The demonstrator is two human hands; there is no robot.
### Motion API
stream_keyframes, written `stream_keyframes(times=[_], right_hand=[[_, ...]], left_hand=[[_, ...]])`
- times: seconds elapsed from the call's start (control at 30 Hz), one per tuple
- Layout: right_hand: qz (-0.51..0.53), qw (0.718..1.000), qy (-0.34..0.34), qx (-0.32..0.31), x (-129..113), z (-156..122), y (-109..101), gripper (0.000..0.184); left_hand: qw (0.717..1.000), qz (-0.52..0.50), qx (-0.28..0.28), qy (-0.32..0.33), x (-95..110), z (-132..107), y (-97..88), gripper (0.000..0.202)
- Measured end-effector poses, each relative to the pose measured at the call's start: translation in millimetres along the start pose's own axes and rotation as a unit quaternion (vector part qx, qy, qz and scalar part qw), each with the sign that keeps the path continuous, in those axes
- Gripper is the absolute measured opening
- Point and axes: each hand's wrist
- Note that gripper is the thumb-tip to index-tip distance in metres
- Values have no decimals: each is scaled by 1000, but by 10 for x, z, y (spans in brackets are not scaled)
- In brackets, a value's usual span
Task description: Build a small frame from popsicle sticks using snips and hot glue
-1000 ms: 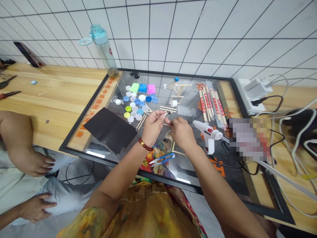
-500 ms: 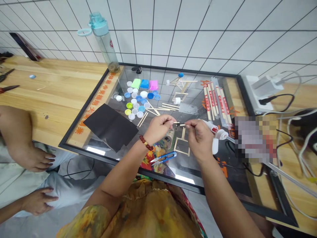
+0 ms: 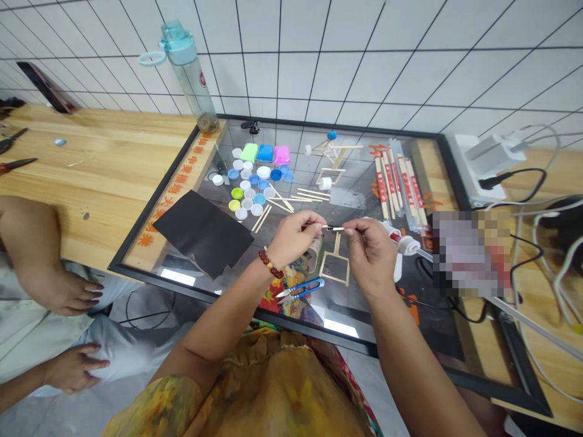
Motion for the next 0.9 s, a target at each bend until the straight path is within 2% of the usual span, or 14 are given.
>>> stream_keyframes(times=[0.57, 0.9], right_hand=[[9, 999, 42, -10, 0, -18, -6, 13], [13, 999, 48, -8, 4, -16, 1, 13]], left_hand=[[1000, -25, 16, 8, -13, 2, 27, 9], [1000, 1, 23, 13, -20, 3, 31, 8]])
Point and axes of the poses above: each hand's wrist, its own z-axis towards the middle knuckle, its own y-axis out of the palm, x = y × z, and after that the axes turned 3 degrees about x, right-handed
